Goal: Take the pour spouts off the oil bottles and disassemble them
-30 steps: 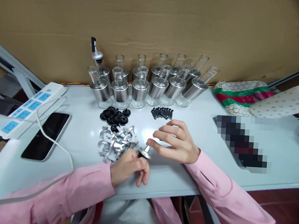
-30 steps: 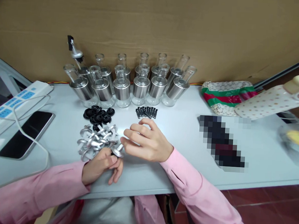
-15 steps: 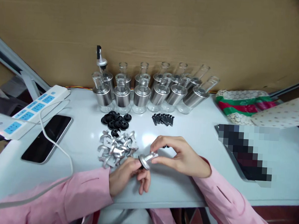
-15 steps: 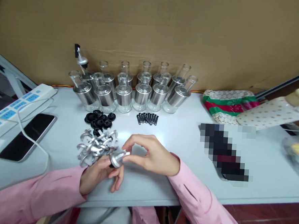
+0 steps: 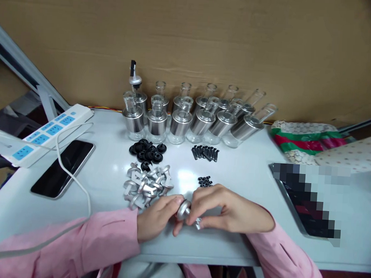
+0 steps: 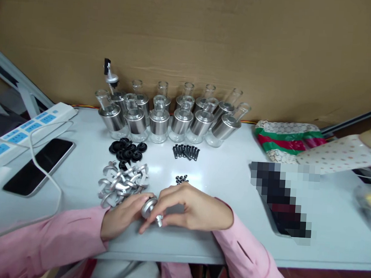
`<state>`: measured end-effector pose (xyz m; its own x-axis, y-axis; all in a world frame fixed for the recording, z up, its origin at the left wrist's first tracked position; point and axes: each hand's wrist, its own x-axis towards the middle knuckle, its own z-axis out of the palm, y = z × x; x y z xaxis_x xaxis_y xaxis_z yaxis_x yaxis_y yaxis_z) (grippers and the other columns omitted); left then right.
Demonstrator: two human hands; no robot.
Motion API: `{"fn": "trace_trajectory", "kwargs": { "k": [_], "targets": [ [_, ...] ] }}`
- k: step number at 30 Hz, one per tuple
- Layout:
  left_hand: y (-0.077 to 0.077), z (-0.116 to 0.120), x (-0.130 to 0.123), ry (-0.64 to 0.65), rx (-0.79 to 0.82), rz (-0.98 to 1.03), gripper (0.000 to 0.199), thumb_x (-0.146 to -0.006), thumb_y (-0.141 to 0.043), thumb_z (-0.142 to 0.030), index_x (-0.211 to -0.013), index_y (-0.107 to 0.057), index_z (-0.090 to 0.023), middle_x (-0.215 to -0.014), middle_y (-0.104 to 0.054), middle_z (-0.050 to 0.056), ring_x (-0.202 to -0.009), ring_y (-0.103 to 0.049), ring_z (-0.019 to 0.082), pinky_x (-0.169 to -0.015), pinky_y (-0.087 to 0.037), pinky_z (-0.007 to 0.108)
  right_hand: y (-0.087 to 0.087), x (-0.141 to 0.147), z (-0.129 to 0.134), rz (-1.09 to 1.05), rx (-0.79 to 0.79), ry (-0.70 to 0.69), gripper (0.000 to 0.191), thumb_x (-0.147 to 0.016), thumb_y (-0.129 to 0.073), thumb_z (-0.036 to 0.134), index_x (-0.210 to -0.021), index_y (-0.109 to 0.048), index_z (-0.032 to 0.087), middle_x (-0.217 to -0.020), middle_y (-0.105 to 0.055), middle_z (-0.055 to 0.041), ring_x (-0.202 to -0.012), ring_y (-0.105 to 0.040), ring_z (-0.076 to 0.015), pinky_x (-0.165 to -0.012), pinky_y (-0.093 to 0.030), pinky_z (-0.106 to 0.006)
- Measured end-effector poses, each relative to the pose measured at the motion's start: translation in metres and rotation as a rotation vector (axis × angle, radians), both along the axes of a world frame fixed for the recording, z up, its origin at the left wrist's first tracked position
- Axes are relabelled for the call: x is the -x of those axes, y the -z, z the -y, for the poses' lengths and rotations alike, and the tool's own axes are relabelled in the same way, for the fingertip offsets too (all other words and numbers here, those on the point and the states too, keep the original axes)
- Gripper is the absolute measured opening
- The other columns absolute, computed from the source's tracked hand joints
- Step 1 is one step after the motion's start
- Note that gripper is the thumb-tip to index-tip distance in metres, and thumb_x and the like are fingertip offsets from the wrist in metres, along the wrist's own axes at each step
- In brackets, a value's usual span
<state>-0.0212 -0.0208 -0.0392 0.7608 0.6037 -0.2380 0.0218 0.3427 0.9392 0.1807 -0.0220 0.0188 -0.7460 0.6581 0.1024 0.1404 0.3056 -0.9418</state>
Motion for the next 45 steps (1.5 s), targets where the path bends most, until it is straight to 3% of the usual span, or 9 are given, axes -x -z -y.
{"fn": "trace_trajectory", "kwargs": {
  "k": [5, 9, 13, 22, 31, 39, 45],
  "targets": [
    [-0.004, -0.004, -0.005, 0.029, 0.097, 0.052, 0.054, -0.082, -0.036, -0.069, -0.062, -0.041, -0.018, -0.051, -0.039, -0.006, -0.042, -0.037, 0.008, -0.05, -0.033, 0.024, 0.001, 0.004, 0.001, 0.0, -0.2, 0.119, 0.011, -0.083, -0.061, 0.015, -0.088, -0.071, 0.015, -0.076, -0.068, -0.006, -0.072, -0.062, -0.011, -0.07, -0.049, -0.023],
    [-0.001, -0.002, -0.007, -0.064, 0.063, 0.059, 0.054, -0.081, -0.036, -0.07, -0.073, -0.045, -0.017, -0.053, -0.044, -0.005, -0.046, -0.041, 0.009, -0.055, -0.035, 0.024, 0.006, 0.008, -0.001, 0.018, -0.363, 0.247, 0.018, -0.083, -0.056, 0.007, -0.082, -0.072, 0.016, -0.081, -0.062, -0.0069, -0.077, -0.06, -0.0116, -0.068, -0.049, -0.023],
    [0.004, 0.001, -0.005, -0.082, 0.08, 0.066, 0.053, -0.083, -0.034, -0.069, -0.08, -0.044, -0.017, -0.055, -0.047, -0.004, -0.048, -0.044, 0.01, -0.057, -0.036, 0.025, 0.01, 0.008, -0.004, -0.012, -0.508, 0.264, 0.02, -0.084, -0.055, 0.005, -0.084, -0.071, 0.017, -0.092, -0.065, -0.0091, -0.085, -0.059, -0.0141, -0.074, -0.05, -0.028],
    [0.002, 0.0, -0.004, -0.018, 0.012, 0.005, 0.06, -0.082, -0.024, -0.073, -0.074, -0.045, -0.017, -0.053, -0.047, -0.003, -0.053, -0.043, 0.012, -0.063, -0.036, 0.028, 0.007, 0.009, -0.002, 0.06, -0.575, 0.295, 0.013, -0.084, -0.06, 0.018, -0.094, -0.067, 0.015, -0.091, -0.069, -0.0093, -0.08, -0.062, -0.0133, -0.073, -0.049, -0.026],
    [0.011, -0.003, -0.008, -0.109, 0.209, 0.159, 0.054, -0.079, -0.041, -0.07, -0.089, -0.044, -0.018, -0.074, -0.05, 0.0, -0.056, -0.045, 0.01, -0.058, -0.036, 0.026, 0.014, 0.014, 0.0, 0.175, -0.688, 0.315, 0.013, -0.09, -0.048, 0.02, -0.097, -0.058, 0.017, -0.096, -0.063, -0.01, -0.084, -0.059, -0.0143, -0.073, -0.048, -0.026],
    [0.006, 0.0, -0.004, -0.101, 0.063, 0.096, 0.052, -0.085, -0.033, -0.067, -0.087, -0.045, -0.017, -0.064, -0.048, -0.002, -0.06, -0.045, 0.012, -0.065, -0.037, 0.028, 0.015, 0.017, 0.001, 0.16, -0.733, 0.356, 0.011, -0.091, -0.047, 0.023, -0.096, -0.055, 0.017, -0.092, -0.064, -0.0096, -0.076, -0.058, -0.0152, -0.068, -0.046, -0.028],
    [0.004, 0.001, -0.003, -0.074, 0.056, 0.092, 0.046, -0.089, -0.032, -0.061, -0.09, -0.046, -0.017, -0.066, -0.048, -0.001, -0.064, -0.046, 0.013, -0.069, -0.038, 0.029, 0.013, 0.019, 0.002, 0.139, -0.675, 0.414, 0.011, -0.091, -0.048, 0.027, -0.091, -0.053, 0.018, -0.085, -0.063, -0.0078, -0.072, -0.059, -0.0148, -0.066, -0.046, -0.027]
  ]
}}
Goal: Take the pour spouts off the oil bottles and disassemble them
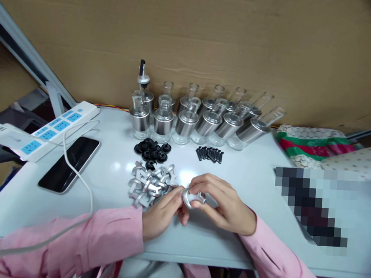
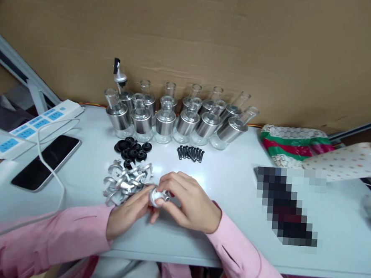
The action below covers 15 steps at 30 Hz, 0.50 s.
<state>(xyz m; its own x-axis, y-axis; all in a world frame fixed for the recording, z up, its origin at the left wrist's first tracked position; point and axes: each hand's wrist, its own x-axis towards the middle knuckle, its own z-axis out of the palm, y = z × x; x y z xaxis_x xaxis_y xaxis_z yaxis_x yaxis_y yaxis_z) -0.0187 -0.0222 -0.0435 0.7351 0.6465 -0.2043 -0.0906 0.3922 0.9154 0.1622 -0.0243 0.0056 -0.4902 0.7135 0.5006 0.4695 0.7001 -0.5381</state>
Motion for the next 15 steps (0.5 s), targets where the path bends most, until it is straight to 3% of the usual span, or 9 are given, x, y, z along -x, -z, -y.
{"fn": "trace_trajectory", "kwargs": {
  "k": [8, 15],
  "targets": [
    [-0.013, -0.001, 0.0, 0.099, -0.083, -0.052, 0.04, -0.089, -0.037, -0.056, -0.088, -0.044, -0.017, -0.065, -0.048, -0.002, -0.061, -0.046, 0.013, -0.067, -0.037, 0.028, 0.002, -0.003, -0.001, 0.075, 0.012, 0.045, 0.018, -0.092, -0.042, 0.026, -0.077, -0.049, 0.018, -0.064, -0.055, -0.0019, -0.057, -0.048, -0.0131, -0.057, -0.038, -0.025],
    [-0.01, -0.001, -0.001, 0.139, -0.139, -0.044, 0.042, -0.087, -0.039, -0.058, -0.087, -0.046, -0.016, -0.063, -0.048, -0.002, -0.061, -0.046, 0.012, -0.065, -0.037, 0.026, 0.006, -0.002, -0.002, 0.143, -0.025, 0.058, 0.032, -0.092, -0.041, 0.026, -0.061, -0.041, 0.02, -0.05, -0.041, 0.0037, -0.048, -0.036, -0.0107, -0.052, -0.031, -0.023]
  ]
}}
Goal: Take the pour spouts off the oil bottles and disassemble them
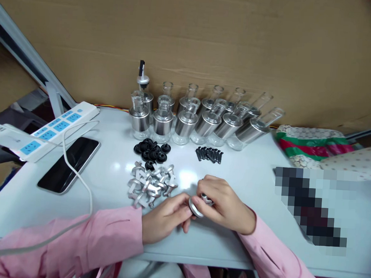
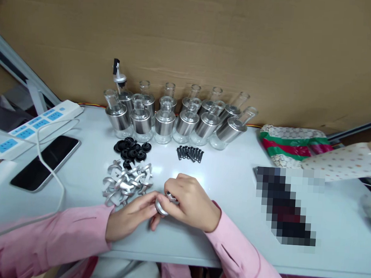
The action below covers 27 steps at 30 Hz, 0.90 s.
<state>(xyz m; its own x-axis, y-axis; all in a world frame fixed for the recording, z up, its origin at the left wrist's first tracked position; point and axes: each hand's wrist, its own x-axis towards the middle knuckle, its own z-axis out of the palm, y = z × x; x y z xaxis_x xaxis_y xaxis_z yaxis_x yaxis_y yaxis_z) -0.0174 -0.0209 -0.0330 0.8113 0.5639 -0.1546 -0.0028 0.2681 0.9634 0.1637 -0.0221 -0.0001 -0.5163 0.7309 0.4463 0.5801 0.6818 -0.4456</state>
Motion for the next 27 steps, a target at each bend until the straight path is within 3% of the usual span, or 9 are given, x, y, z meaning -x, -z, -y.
{"fn": "trace_trajectory", "kwargs": {
  "k": [6, 11, 19, 23, 27],
  "targets": [
    [-0.005, -0.001, 0.002, 0.019, 0.044, -0.004, 0.039, -0.086, -0.045, -0.055, -0.089, -0.046, -0.016, -0.064, -0.047, -0.003, -0.062, -0.044, 0.012, -0.065, -0.035, 0.026, 0.002, 0.0, 0.001, -0.001, 0.026, -0.037, 0.037, -0.093, -0.039, 0.022, -0.055, -0.034, 0.02, -0.047, -0.034, 0.0052, -0.045, -0.028, -0.0099, -0.052, -0.027, -0.025],
    [-0.005, 0.002, 0.004, -0.01, -0.072, -0.041, 0.038, -0.091, -0.03, -0.054, -0.081, -0.04, -0.019, -0.06, -0.048, -0.003, -0.06, -0.044, 0.013, -0.068, -0.037, 0.028, 0.001, 0.004, 0.003, 0.007, 0.02, -0.024, 0.039, -0.095, -0.037, 0.028, -0.057, -0.034, 0.02, -0.047, -0.033, 0.0053, -0.045, -0.029, -0.0099, -0.051, -0.027, -0.024],
    [-0.014, 0.005, 0.001, -0.154, -0.117, -0.048, 0.044, -0.089, -0.023, -0.058, -0.077, -0.038, -0.019, -0.055, -0.029, -0.007, -0.048, -0.025, 0.009, -0.049, -0.024, 0.025, 0.001, 0.007, 0.009, -0.084, 0.096, -0.013, 0.034, -0.098, -0.03, 0.037, -0.07, -0.039, 0.02, -0.056, -0.045, 0.0026, -0.052, -0.041, -0.0105, -0.054, -0.034, -0.022],
    [-0.02, 0.0, 0.001, -0.198, -0.137, -0.051, 0.046, -0.087, -0.028, -0.06, -0.071, -0.037, -0.019, -0.059, -0.028, -0.006, -0.051, -0.023, 0.009, -0.048, -0.021, 0.025, 0.0, 0.007, 0.01, -0.121, 0.126, -0.014, 0.03, -0.098, -0.028, 0.035, -0.076, -0.041, 0.02, -0.064, -0.049, -0.0001, -0.058, -0.045, -0.0117, -0.057, -0.038, -0.023],
    [-0.027, -0.007, 0.003, -0.189, -0.162, -0.072, 0.047, -0.086, -0.029, -0.062, -0.067, -0.035, -0.019, -0.059, -0.027, -0.006, -0.053, -0.024, 0.009, -0.049, -0.021, 0.025, -0.001, 0.008, 0.009, -0.15, 0.058, -0.004, 0.03, -0.098, -0.027, 0.036, -0.079, -0.043, 0.019, -0.067, -0.051, -0.0024, -0.061, -0.047, -0.013, -0.057, -0.04, -0.025]
  ]
}}
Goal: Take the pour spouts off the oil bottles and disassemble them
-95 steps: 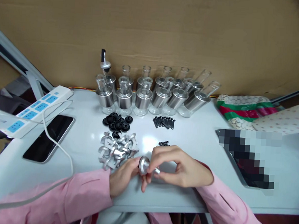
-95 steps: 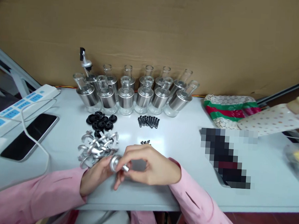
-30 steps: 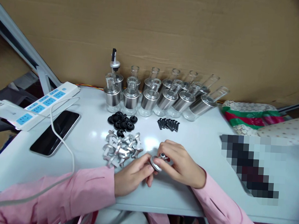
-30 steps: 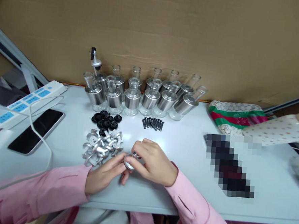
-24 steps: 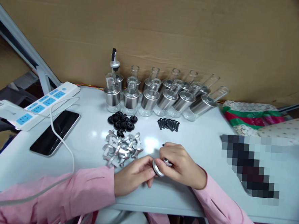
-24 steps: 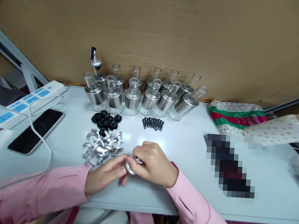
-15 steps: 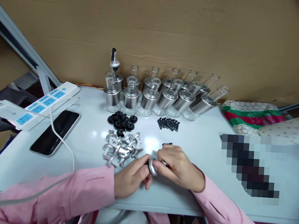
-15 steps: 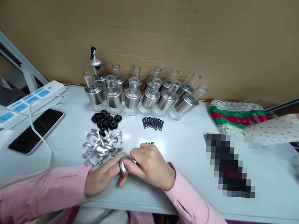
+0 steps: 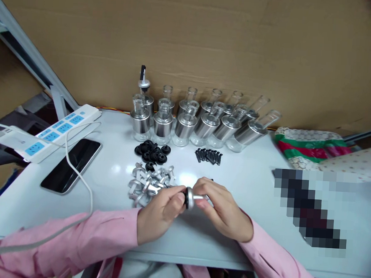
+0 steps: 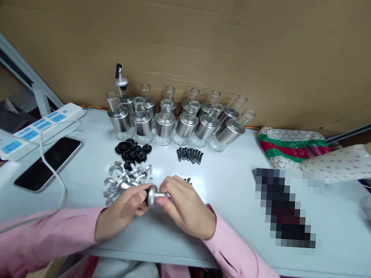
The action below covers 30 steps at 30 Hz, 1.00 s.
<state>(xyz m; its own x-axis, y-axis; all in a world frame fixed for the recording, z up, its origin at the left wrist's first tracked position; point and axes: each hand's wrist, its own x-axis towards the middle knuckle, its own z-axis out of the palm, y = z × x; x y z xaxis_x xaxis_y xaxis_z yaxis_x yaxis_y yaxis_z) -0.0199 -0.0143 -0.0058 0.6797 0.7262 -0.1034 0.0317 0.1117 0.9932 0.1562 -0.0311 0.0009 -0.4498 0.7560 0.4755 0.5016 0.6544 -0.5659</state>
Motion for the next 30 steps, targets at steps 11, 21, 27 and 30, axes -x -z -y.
{"fn": "trace_trajectory", "kwargs": {
  "k": [11, 21, 27, 30],
  "targets": [
    [-0.036, -0.001, 0.002, 0.179, 0.348, 0.018, 0.036, -0.082, -0.035, -0.045, -0.056, -0.022, -0.022, -0.047, -0.019, -0.01, -0.042, -0.015, 0.006, -0.043, -0.013, 0.023, -0.016, -0.009, 0.001, 0.273, -0.759, 0.047, 0.025, -0.095, -0.04, 0.022, -0.075, -0.055, 0.016, -0.063, -0.064, -0.0059, -0.071, -0.059, -0.0171, -0.064, -0.046, -0.032],
    [-0.044, -0.006, 0.01, 0.242, 0.299, 0.028, 0.035, -0.083, -0.037, -0.047, -0.061, -0.031, -0.02, -0.053, -0.023, -0.009, -0.047, -0.015, 0.007, -0.044, -0.014, 0.023, -0.028, -0.005, 0.003, 0.36, -0.983, 0.282, 0.037, -0.096, -0.041, 0.029, -0.062, -0.053, 0.021, -0.055, -0.065, 0.0035, -0.063, -0.053, -0.0119, -0.068, -0.03, -0.036],
    [-0.037, -0.016, 0.026, 0.126, -0.143, -0.107, 0.039, -0.086, -0.035, -0.05, -0.062, -0.038, -0.018, -0.057, -0.031, -0.005, -0.053, -0.026, 0.01, -0.051, -0.023, 0.025, -0.032, 0.013, 0.001, 0.22, -0.664, 0.349, 0.033, -0.097, -0.034, 0.034, -0.074, -0.052, 0.019, -0.06, -0.065, 0.0007, -0.066, -0.054, -0.0147, -0.076, -0.026, -0.04],
    [-0.042, -0.019, 0.032, 0.055, -0.345, -0.208, 0.037, -0.087, -0.027, -0.044, -0.061, -0.035, -0.019, -0.054, -0.03, -0.005, -0.052, -0.027, 0.011, -0.053, -0.024, 0.026, -0.037, 0.023, -0.002, 0.14, -0.509, 0.297, 0.035, -0.097, -0.033, 0.034, -0.073, -0.053, 0.018, -0.058, -0.058, 0.001, -0.063, -0.051, -0.0139, -0.075, -0.026, -0.038]
  ]
}}
